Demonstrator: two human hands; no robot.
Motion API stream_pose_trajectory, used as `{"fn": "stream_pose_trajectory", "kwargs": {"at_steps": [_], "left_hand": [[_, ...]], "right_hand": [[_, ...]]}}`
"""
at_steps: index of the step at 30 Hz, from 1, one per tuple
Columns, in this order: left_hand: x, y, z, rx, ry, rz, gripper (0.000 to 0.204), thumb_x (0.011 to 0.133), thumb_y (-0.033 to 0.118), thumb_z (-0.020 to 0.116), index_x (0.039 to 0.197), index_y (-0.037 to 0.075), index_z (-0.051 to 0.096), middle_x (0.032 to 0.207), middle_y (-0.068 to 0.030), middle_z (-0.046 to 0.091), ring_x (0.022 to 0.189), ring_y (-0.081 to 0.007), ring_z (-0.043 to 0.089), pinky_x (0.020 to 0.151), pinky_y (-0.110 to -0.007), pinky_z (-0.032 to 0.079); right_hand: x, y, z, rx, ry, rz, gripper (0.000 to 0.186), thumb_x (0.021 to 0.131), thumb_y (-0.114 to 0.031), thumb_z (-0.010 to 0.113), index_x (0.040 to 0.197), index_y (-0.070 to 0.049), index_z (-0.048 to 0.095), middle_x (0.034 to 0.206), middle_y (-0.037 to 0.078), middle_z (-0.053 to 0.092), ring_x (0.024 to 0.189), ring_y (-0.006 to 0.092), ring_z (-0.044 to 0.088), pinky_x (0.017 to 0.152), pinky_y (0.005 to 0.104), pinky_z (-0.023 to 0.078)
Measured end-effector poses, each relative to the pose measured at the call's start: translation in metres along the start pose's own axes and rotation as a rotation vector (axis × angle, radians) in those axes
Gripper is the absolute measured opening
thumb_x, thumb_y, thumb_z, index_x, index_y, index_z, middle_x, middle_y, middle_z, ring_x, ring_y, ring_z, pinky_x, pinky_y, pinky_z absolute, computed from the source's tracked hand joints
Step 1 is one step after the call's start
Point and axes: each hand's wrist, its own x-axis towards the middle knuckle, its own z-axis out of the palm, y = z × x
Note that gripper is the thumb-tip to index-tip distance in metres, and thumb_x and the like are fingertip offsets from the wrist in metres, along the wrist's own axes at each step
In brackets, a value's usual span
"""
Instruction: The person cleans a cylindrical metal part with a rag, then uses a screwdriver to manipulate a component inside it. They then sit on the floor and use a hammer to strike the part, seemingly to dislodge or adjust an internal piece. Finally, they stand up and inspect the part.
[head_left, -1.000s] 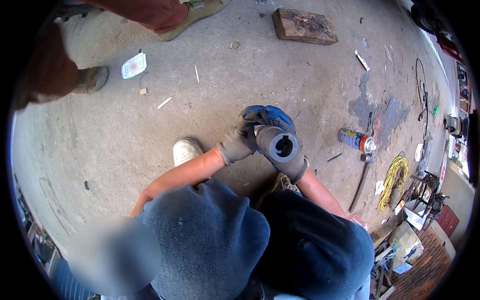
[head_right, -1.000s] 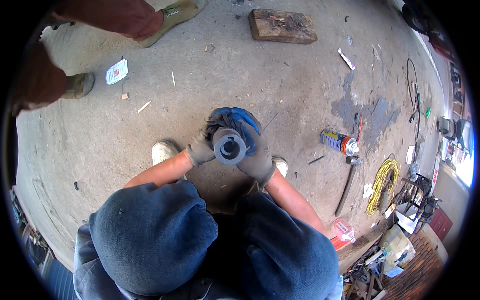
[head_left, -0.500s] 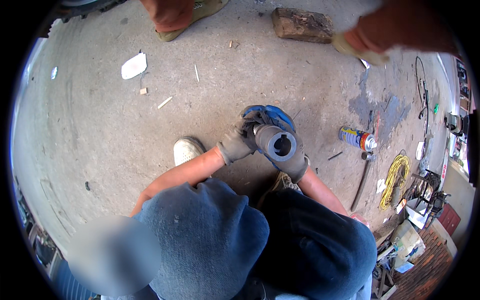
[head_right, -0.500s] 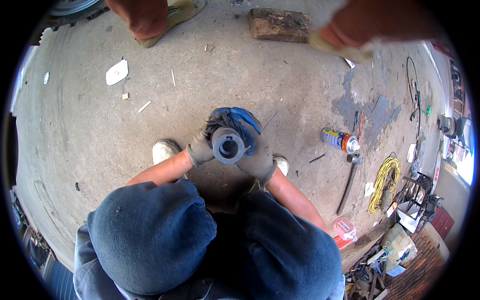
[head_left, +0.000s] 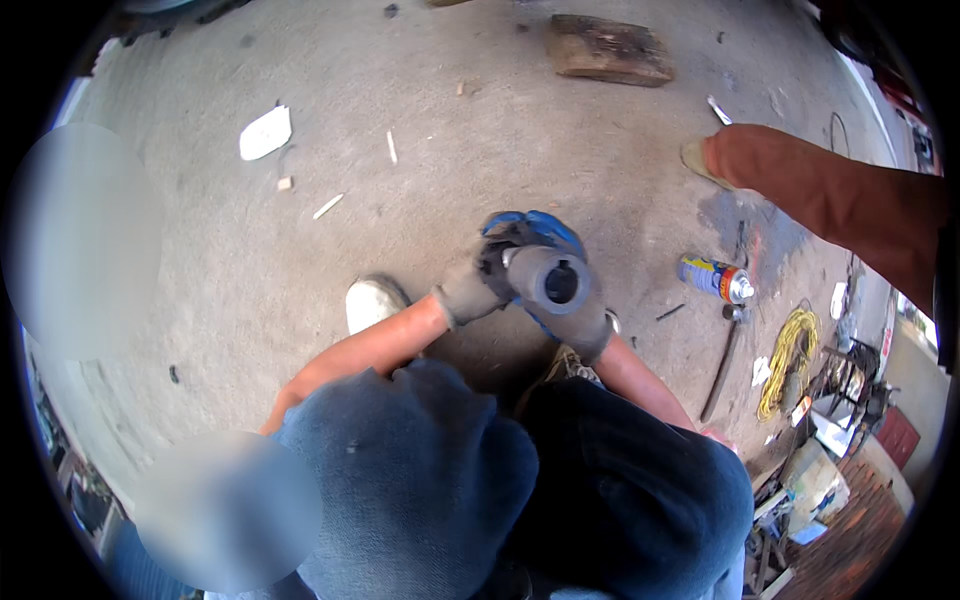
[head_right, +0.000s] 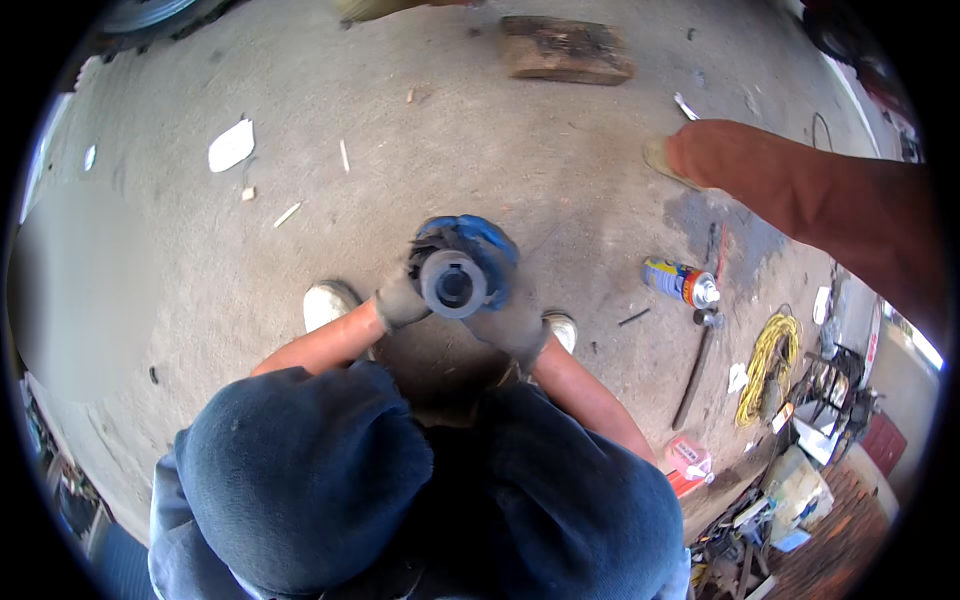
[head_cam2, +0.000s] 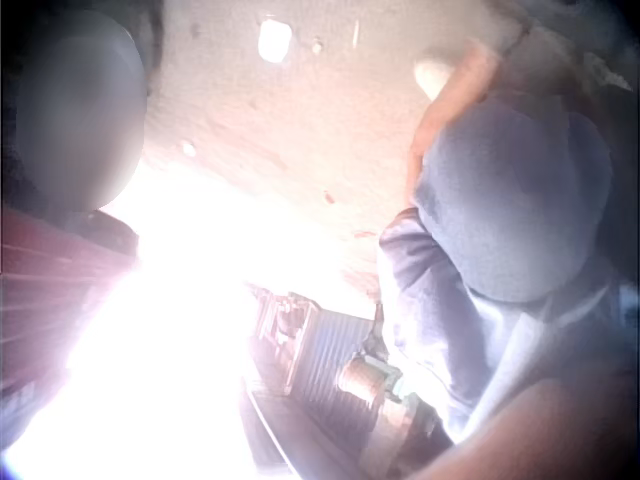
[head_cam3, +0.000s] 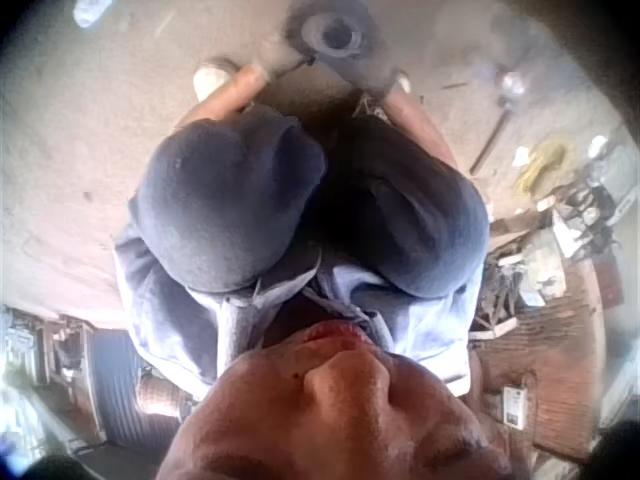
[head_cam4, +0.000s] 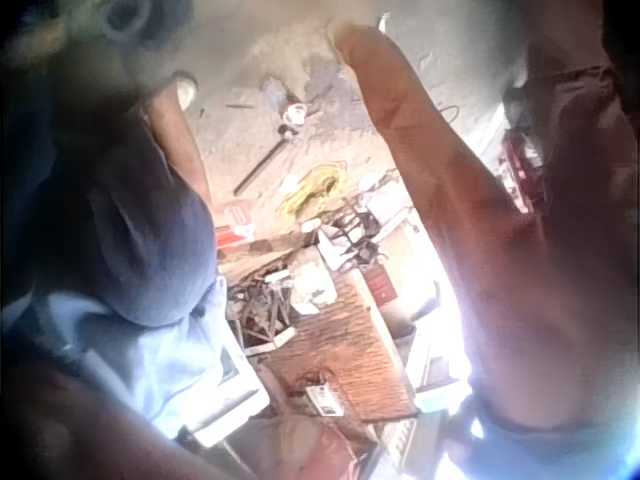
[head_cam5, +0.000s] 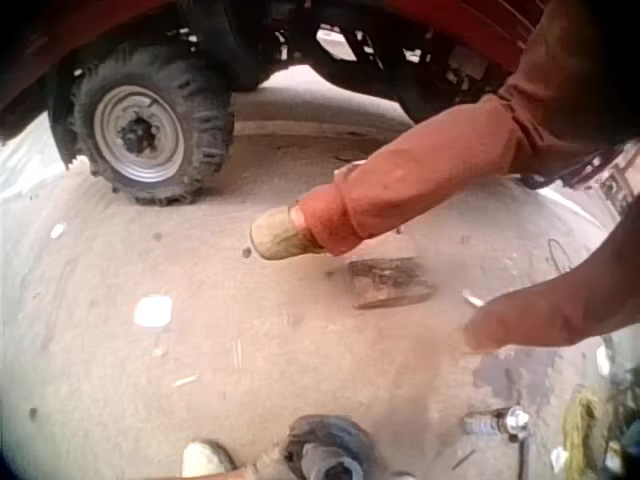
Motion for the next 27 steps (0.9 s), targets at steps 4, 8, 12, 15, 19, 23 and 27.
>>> {"fn": "stream_pose_trajectory", "kwargs": {"at_steps": [4, 8, 12, 15, 19, 23, 27], "left_hand": [[0.013, -0.025, 0.007, -0.171, -0.077, -0.036, 0.045, 0.087, 0.014, 0.069, 0.129, 0.006, 0.056, 0.121, -0.0132, 0.064, 0.116, -0.0241, 0.058, 0.103, -0.036, 0.046], [0.013, 0.009, -0.031, 0.102, -0.097, -0.197, 0.046, 0.082, 0.013, 0.075, 0.124, 0.003, 0.058, 0.125, -0.0123, 0.062, 0.114, -0.0211, 0.061, 0.098, -0.035, 0.049], [0.031, 0.008, -0.068, 0.257, -0.136, -0.033, 0.059, 0.078, 0.012, 0.076, 0.131, 0.004, 0.052, 0.126, -0.0117, 0.061, 0.115, -0.0251, 0.06, 0.101, -0.036, 0.047], [0.074, 0.077, -0.087, 0.151, -0.121, -0.262, 0.05, 0.077, 0.005, 0.073, 0.125, 0.006, 0.057, 0.114, -0.0116, 0.063, 0.102, -0.0247, 0.062, 0.092, -0.036, 0.05], [0.12, 0.145, -0.111, 0.891, -0.263, -0.109, 0.046, 0.062, 0.001, 0.071, 0.107, 0.009, 0.066, 0.099, -0.0129, 0.061, 0.098, -0.0357, 0.056, 0.085, -0.044, 0.048], [0.134, 0.195, -0.116, 1.17, -0.346, -0.204, 0.04, 0.067, 0.015, 0.079, 0.105, 0.012, 0.066, 0.103, -0.0149, 0.062, 0.099, -0.0371, 0.057, 0.087, -0.047, 0.046], [0.147, 0.259, -0.082, 1.374, -0.471, -0.382, 0.038, 0.071, 0.025, 0.08, 0.104, 0.015, 0.066, 0.106, -0.0151, 0.062, 0.102, -0.0388, 0.057, 0.089, -0.049, 0.046]], "right_hand": [[-0.021, 0.034, -0.008, -0.105, -0.046, 0.006, 0.07, 0.079, -0.035, 0.077, 0.137, -0.008, 0.048, 0.138, 0.017, 0.048, 0.13, 0.0345, 0.045, 0.111, 0.0459, 0.035], [-0.014, 0.007, -0.031, -0.108, -0.125, 0.264, 0.084, 0.078, -0.045, 0.076, 0.143, -0.006, 0.039, 0.141, 0.021, 0.045, 0.129, 0.0389, 0.046, 0.109, 0.046, 0.037], [-0.051, 0.029, -0.06, -0.308, -0.147, 0.374, 0.079, 0.084, -0.046, 0.07, 0.144, -0.005, 0.039, 0.141, 0.023, 0.044, 0.128, 0.0418, 0.046, 0.107, 0.0457, 0.039], [-0.087, 0.037, -0.091, -0.353, -0.166, 0.525, 0.074, 0.087, -0.046, 0.066, 0.143, -0.005, 0.04, 0.14, 0.024, 0.046, 0.127, 0.0408, 0.047, 0.106, 0.0445, 0.04], [-0.146, 0.035, -0.127, -0.377, -0.125, 0.697, 0.067, 0.09, -0.045, 0.062, 0.141, -0.005, 0.044, 0.131, 0.021, 0.055, 0.12, 0.0387, 0.053, 0.102, 0.0436, 0.042], [-0.175, -0.01, -0.167, -0.365, -0.099, 1.027, 0.062, 0.089, -0.042, 0.063, 0.137, -0.005, 0.05, 0.126, 0.022, 0.06, 0.114, 0.0385, 0.058, 0.098, 0.0442, 0.045], [-0.235, -0.076, -0.198, -0.116, 0.142, 1.202, 0.063, 0.089, -0.044, 0.062, 0.137, -0.004, 0.052, 0.126, 0.022, 0.061, 0.108, 0.0352, 0.063, 0.095, 0.0423, 0.048]]}}
